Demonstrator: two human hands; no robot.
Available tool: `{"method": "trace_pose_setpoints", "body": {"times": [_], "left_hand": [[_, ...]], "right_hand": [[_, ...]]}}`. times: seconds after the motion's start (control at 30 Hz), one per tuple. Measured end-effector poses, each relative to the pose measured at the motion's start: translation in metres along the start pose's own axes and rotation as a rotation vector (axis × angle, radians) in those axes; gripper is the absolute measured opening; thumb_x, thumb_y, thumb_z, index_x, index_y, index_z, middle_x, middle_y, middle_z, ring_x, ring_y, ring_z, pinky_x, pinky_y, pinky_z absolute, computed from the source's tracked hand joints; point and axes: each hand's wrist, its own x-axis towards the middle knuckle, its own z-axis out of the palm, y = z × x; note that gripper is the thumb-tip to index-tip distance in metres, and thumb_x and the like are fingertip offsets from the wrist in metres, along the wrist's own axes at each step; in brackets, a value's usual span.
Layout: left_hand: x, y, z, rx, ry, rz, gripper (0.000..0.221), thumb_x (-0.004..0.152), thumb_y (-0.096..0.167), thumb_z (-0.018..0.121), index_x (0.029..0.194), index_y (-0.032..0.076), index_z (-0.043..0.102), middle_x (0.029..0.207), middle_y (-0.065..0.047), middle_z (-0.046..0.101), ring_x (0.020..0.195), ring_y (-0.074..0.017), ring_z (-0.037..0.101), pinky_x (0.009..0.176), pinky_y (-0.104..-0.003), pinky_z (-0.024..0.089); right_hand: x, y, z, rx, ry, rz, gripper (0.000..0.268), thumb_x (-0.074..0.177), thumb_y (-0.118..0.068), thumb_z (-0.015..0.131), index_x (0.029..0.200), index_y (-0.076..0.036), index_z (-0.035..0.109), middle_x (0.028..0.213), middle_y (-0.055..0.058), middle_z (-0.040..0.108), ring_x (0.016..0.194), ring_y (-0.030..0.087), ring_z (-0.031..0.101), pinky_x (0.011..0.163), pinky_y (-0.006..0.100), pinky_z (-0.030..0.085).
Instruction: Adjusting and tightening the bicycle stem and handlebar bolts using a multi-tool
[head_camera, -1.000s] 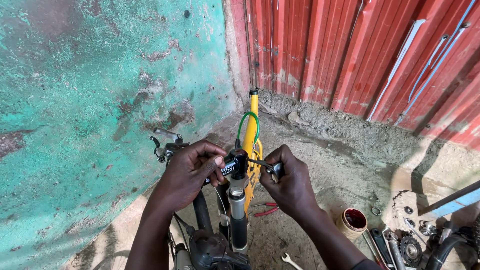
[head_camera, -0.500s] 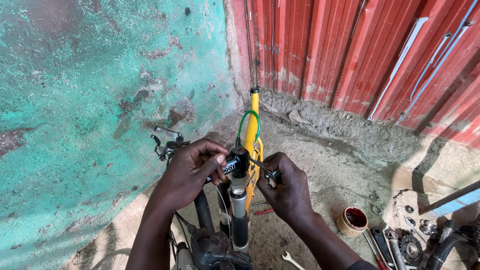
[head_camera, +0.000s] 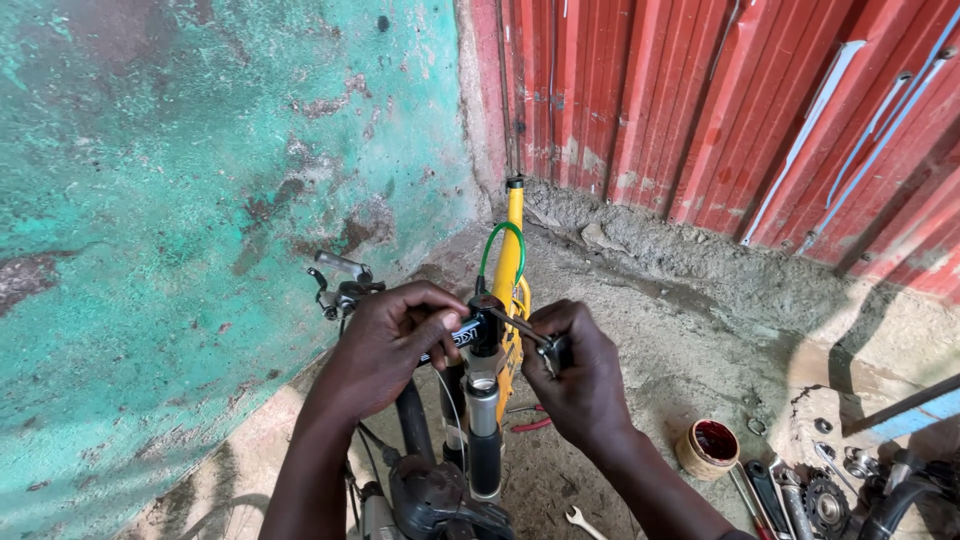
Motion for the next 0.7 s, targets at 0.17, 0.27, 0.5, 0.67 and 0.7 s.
{"method": "trace_pose_setpoints", "body": {"times": [0.17,0.27,0.5,0.67,0.7], "left_hand": [[-0.002,0.012,0.006,0.331,-0.001,0.092,0.022,0.096,0.024,0.066,0.109,0.017,0.082,0.101,-0.002,0.071,0.098,-0.0138,0.069,0.083,-0.027,0.05],[-0.006,0.029,0.018,0.404,-0.005,-0.01,0.021,0.089,0.031,0.073,0.105,0.02,0.082,0.105,-0.002,0.075,0.103,-0.0152,0.071,0.09,-0.033,0.052],[-0.001,0.008,0.026,0.317,-0.037,0.123,0.003,0.088,0.013,0.076,0.087,0.014,0.074,0.089,-0.002,0.063,0.084,-0.0133,0.064,0.079,-0.028,0.048],[0.0,0.004,0.027,0.317,-0.022,0.224,0.008,0.097,0.018,0.063,0.093,0.011,0.067,0.093,-0.003,0.064,0.089,-0.0157,0.063,0.08,-0.032,0.049],[0.0,0.005,0.027,0.317,-0.024,0.225,0.008,0.097,0.018,0.063,0.093,0.011,0.067,0.093,-0.003,0.064,0.089,-0.0157,0.063,0.08,-0.032,0.049]], "right_hand": [[0.009,-0.023,0.001,0.208,-0.033,0.06,0.015,0.098,-0.021,0.066,0.102,-0.012,0.055,0.098,0.002,0.063,0.088,0.011,0.06,0.078,0.027,0.048],[0.009,-0.03,0.004,0.15,-0.052,0.035,0.016,0.09,0.0,0.061,0.095,-0.015,0.056,0.083,-0.002,0.055,0.061,0.006,0.039,0.053,0.025,0.032],[0.013,-0.043,0.007,0.135,0.003,0.21,0.021,0.084,-0.002,0.067,0.097,-0.013,0.056,0.086,0.001,0.066,0.065,0.006,0.055,0.057,0.024,0.047],[0.019,-0.042,-0.004,0.253,-0.185,0.435,0.017,0.087,0.0,0.07,0.095,-0.012,0.06,0.076,-0.002,0.059,0.056,0.005,0.046,0.05,0.024,0.039],[0.021,-0.045,-0.01,0.252,-0.183,0.435,0.017,0.087,0.0,0.07,0.095,-0.012,0.06,0.076,-0.002,0.059,0.056,0.005,0.046,0.05,0.024,0.039]]}}
